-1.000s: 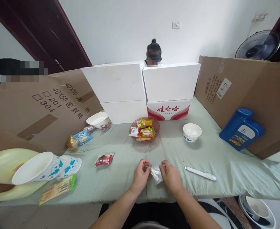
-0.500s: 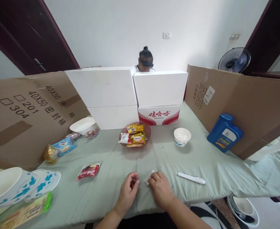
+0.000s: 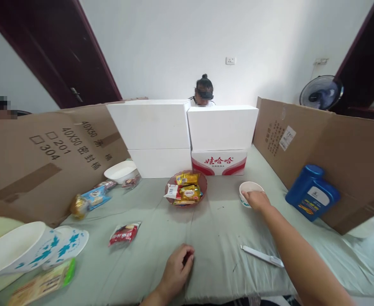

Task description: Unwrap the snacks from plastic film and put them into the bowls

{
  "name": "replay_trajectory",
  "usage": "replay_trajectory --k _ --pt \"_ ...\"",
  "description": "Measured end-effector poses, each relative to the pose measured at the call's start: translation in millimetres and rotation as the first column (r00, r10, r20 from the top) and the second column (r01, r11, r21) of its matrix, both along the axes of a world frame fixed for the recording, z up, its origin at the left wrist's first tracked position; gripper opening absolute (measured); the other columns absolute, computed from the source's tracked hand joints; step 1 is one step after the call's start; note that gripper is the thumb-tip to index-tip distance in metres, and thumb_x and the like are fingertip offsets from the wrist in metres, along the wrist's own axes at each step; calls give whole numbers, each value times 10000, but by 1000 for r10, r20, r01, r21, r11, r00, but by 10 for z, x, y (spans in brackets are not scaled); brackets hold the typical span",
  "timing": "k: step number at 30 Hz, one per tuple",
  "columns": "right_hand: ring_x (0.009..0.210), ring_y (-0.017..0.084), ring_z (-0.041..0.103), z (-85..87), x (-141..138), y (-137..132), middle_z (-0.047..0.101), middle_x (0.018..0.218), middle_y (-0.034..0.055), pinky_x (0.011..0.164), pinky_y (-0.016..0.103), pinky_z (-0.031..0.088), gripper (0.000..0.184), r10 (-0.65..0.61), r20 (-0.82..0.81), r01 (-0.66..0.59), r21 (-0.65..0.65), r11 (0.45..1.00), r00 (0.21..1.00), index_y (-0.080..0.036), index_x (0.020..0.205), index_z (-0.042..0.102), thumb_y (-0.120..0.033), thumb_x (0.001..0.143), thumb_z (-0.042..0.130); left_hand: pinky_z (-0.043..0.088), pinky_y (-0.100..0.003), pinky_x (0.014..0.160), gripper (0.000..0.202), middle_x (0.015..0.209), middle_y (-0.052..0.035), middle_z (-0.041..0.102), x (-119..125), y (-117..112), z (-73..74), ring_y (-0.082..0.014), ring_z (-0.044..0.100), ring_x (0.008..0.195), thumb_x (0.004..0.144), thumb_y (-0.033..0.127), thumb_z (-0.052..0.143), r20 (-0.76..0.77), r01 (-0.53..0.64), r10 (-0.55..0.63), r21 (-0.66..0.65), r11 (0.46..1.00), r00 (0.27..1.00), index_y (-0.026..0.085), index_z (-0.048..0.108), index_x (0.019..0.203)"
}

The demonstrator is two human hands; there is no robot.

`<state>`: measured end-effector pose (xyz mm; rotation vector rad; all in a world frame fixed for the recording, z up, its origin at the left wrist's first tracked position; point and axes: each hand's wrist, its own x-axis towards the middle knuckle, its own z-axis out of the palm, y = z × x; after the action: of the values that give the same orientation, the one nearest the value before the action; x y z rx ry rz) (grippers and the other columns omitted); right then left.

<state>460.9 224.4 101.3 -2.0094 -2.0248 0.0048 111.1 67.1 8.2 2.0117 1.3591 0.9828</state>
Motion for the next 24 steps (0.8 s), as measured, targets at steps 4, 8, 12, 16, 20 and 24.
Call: replay_trajectory --k 4,8,12,16,20,24 --pt "852 290 622 -77 -99 -36 700 839 139 789 430 428 492 45 71 -39 -84 996 997 -179 788 710 -549 870 398 443 -286 685 126 780 -42 626 47 -26 23 -185 578 744 791 138 492 1 -9 9 -8 1000 1000 205 595 816" --pt "1098 339 547 -140 -254 -254 666 1091 164 899 489 395 548 109 98 -116 69 991 989 -165 1005 683 -536 905 292 459 -276 687 167 825 -49 606 -18 -39 34 -169 566 756 780 106 465 143 -52 45 42 998 989 196 590 843" --pt "1017 264 608 -370 -179 -693 696 1018 82 893 421 446 477 379 25 -379 126 917 925 -266 967 689 -612 881 372 434 -402 919 174 1010 -85 598 -518 75 165 -232 543 1010 790 138 488 100 -273 256 254 928 962 206 603 901" --pt "947 245 651 -902 343 -1108 690 1027 131 859 415 460 402 414 -65 -410 61 910 908 -334 1007 695 -633 810 512 322 -489 1044 203 1164 -129 569 -1358 367 441 -305 460 1184 769 217 565 -124 -604 641 239 760 757 197 629 960" --pt "870 256 674 -1492 826 -1382 678 994 221 780 440 461 447 343 -119 -340 47 939 932 -327 1004 709 -661 756 544 333 -506 1014 306 1226 -208 567 -1949 602 609 -370 448 1237 779 315 594 -336 -803 750 -37 594 570 137 608 1027" --pt "822 290 671 -1546 737 -1622 682 977 192 755 464 495 515 286 -58 -280 92 956 956 -287 978 711 -695 741 506 442 -426 880 270 938 -154 680 -1923 668 579 -342 611 1014 715 311 673 -350 -765 690 -152 626 634 149 593 916"
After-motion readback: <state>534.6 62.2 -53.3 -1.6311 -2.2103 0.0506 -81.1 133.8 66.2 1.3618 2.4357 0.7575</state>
